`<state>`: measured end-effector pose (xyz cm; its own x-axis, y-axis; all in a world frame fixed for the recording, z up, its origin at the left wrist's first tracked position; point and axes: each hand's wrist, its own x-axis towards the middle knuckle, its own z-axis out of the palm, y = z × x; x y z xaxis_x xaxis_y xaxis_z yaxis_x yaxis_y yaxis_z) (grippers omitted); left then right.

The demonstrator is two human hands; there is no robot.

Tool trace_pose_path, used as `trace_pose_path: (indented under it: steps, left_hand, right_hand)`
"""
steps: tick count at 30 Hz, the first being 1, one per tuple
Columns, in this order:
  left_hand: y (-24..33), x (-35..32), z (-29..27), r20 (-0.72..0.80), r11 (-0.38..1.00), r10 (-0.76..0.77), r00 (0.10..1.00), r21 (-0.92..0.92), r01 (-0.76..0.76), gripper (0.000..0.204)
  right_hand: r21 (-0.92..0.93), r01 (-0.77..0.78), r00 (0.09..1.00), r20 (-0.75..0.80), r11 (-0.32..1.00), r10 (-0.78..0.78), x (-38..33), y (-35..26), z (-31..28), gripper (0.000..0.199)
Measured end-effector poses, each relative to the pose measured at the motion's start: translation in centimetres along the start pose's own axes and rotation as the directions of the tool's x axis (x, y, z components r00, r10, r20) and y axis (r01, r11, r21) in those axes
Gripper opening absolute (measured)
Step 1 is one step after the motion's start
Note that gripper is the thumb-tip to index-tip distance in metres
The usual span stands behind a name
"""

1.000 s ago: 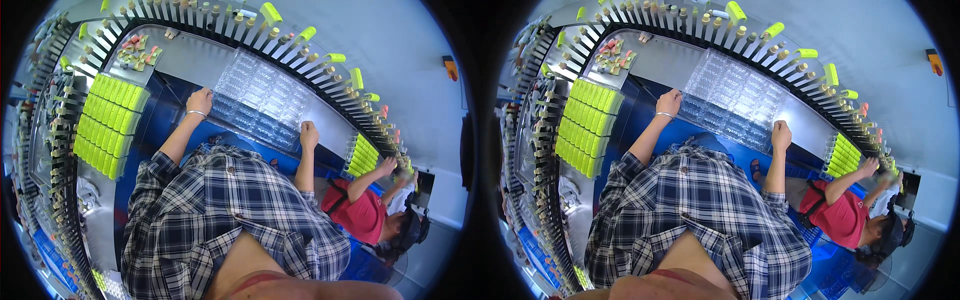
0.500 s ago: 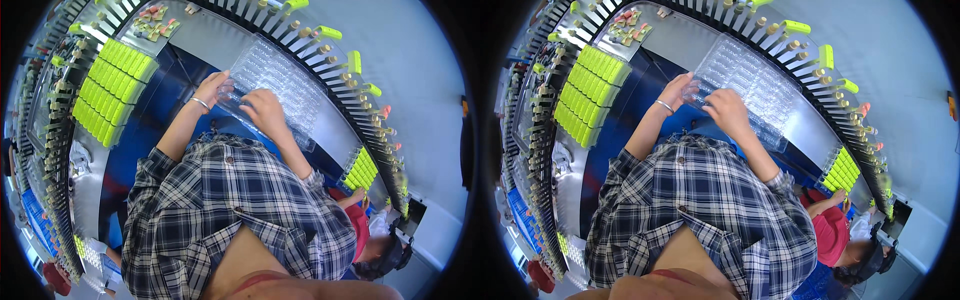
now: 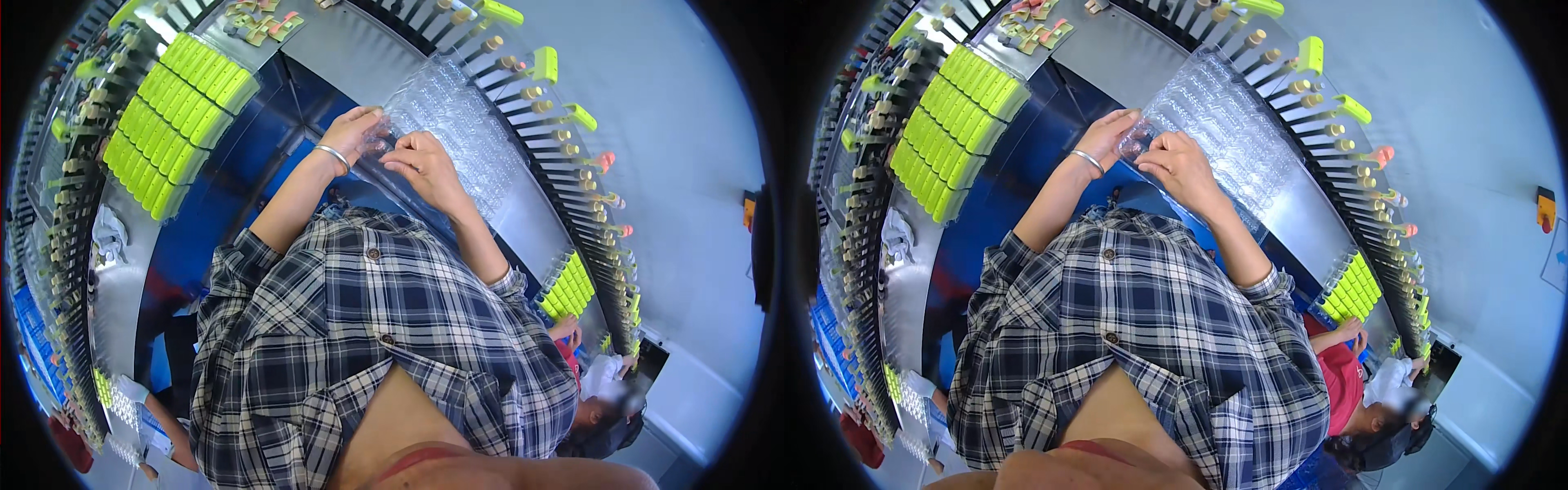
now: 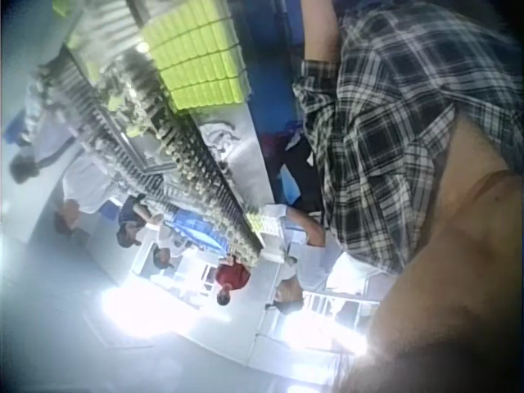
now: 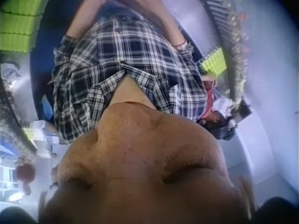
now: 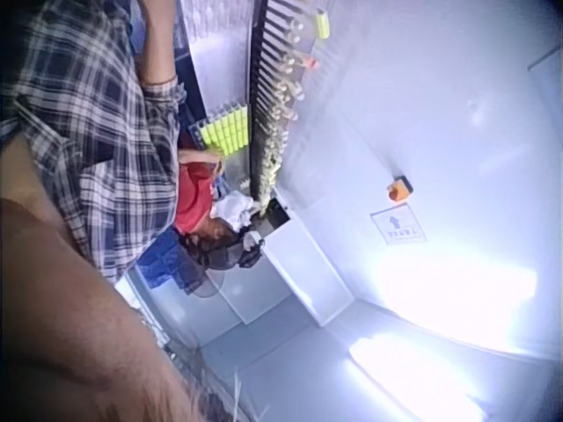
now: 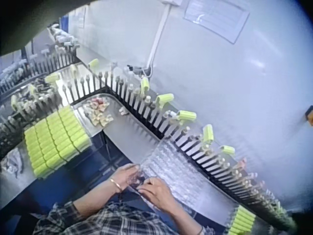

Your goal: The person removes parts from moving pegs by hand, packs them into a plastic tray, and places the filled tray onto a conveyor belt. The person then retrieves empty plastic trays from a crate and sets them on the table to fill another tray.

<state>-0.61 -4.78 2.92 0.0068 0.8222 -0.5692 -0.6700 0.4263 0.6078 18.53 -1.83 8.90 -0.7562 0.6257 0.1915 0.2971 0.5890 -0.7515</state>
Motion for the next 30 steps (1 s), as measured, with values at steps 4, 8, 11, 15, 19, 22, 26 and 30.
trace_pose_path:
  steps: [4,8,11,15,19,22,26,30]
  left_hand:
    - [0.2,-0.3,0.4,0.019,0.996,-0.001,1.0,-0.088,0.002,0.025]
    - [0.4,-0.6,0.8,0.024,0.991,-0.007,1.0,-0.13,0.01,0.025]
    - [0.4,-0.7,1.1,0.05,0.989,0.002,0.999,-0.15,0.006,0.023]
    - [1.0,-1.0,1.8,0.034,0.983,-0.009,0.999,-0.18,0.015,0.022]
    - [1.3,-1.0,2.3,0.067,0.976,0.018,0.998,-0.219,-0.003,0.021]
    - [1.6,-1.3,3.0,0.068,0.968,0.048,0.997,-0.248,-0.03,0.027]
    - [0.5,-2.0,4.4,0.062,0.957,0.212,0.975,-0.218,-0.194,0.061]
    - [-0.8,-3.2,4.6,0.123,0.97,0.242,0.962,-0.052,-0.237,0.091]
  right_hand:
    - [-0.011,0.031,0.999,0.014,0.999,-0.031,0.5,0.0,-0.6,0.011]
    - [-0.031,0.026,0.999,0.042,0.999,-0.025,0.8,-1.1,-1.5,0.011]
    - [-0.039,0.022,0.998,0.051,0.999,-0.02,0.7,-1.1,-1.8,0.012]
    - [-0.001,0.025,0.999,0.029,1.0,-0.025,1.0,-0.8,-2.3,0.012]
    - [-0.286,0.108,0.992,-0.035,0.952,-0.122,1.7,-2.6,-2.8,0.009]
    - [-0.373,0.112,0.985,-0.082,0.921,-0.153,2.2,-3.1,-2.2,0.009]
    - [-0.352,0.09,0.985,-0.109,0.932,-0.137,2.3,-1.6,-1.7,0.011]
    - [-0.132,0.0,0.991,-0.132,0.991,-0.017,1.9,-0.1,-1.2,0.011]
